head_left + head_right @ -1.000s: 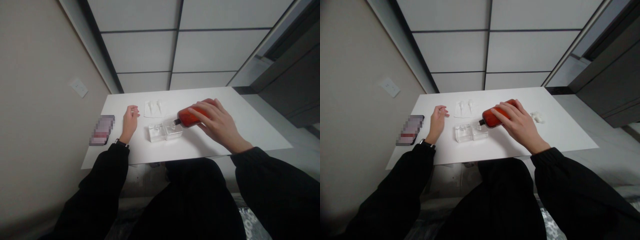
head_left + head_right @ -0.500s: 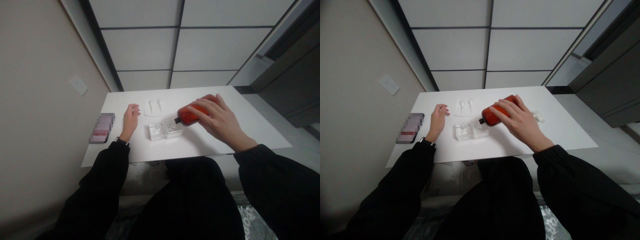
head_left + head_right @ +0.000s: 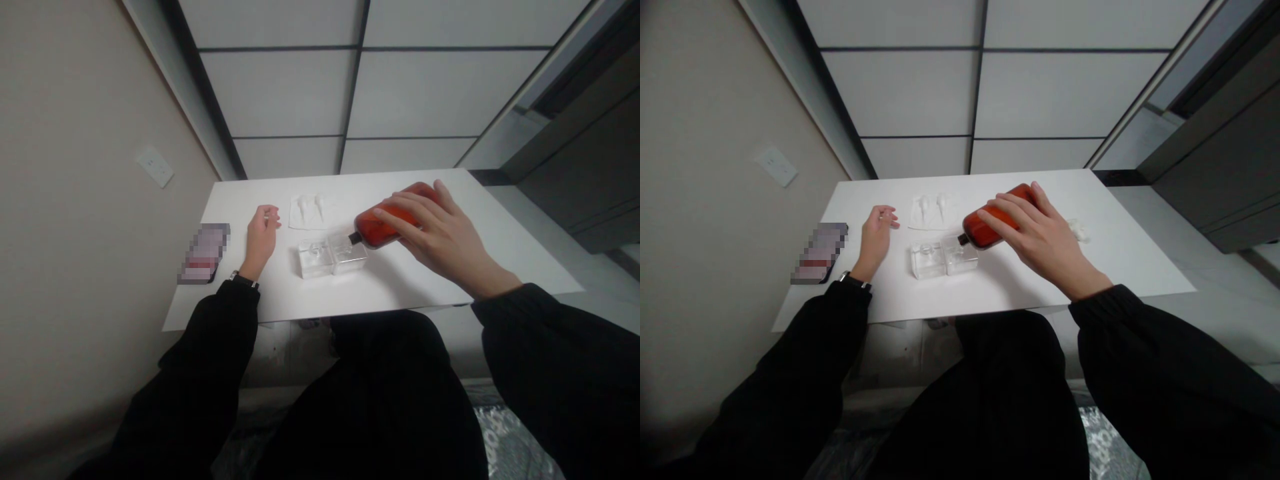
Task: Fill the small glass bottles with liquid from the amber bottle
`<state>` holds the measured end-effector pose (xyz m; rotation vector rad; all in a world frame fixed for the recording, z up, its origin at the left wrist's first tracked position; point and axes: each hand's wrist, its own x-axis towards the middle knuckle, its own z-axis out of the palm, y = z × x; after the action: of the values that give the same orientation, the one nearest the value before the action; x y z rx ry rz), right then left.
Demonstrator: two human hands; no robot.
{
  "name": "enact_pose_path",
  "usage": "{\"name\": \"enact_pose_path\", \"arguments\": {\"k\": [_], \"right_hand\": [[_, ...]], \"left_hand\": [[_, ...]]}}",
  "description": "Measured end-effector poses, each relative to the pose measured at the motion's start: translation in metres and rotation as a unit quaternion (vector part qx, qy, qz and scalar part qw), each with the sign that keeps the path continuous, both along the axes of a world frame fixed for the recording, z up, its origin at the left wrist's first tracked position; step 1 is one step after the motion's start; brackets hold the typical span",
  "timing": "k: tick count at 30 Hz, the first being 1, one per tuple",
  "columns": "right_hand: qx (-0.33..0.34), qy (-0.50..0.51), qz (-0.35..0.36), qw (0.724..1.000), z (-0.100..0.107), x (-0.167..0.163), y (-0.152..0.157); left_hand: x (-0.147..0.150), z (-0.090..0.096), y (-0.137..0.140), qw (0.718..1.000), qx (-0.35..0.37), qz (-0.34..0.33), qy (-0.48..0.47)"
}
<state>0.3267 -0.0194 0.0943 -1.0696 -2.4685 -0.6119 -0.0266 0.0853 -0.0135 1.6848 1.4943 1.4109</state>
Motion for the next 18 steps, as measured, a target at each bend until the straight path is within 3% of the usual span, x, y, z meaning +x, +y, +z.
{"name": "enact_pose_path", "arguments": {"k": [18], "right_hand": [[-0.026,-0.039,0.006,0.999,0.016,-0.005,0.000]], "left_hand": [[0.000,-0.001,0.000,1.000,-0.001,0.000,0.007]]}}
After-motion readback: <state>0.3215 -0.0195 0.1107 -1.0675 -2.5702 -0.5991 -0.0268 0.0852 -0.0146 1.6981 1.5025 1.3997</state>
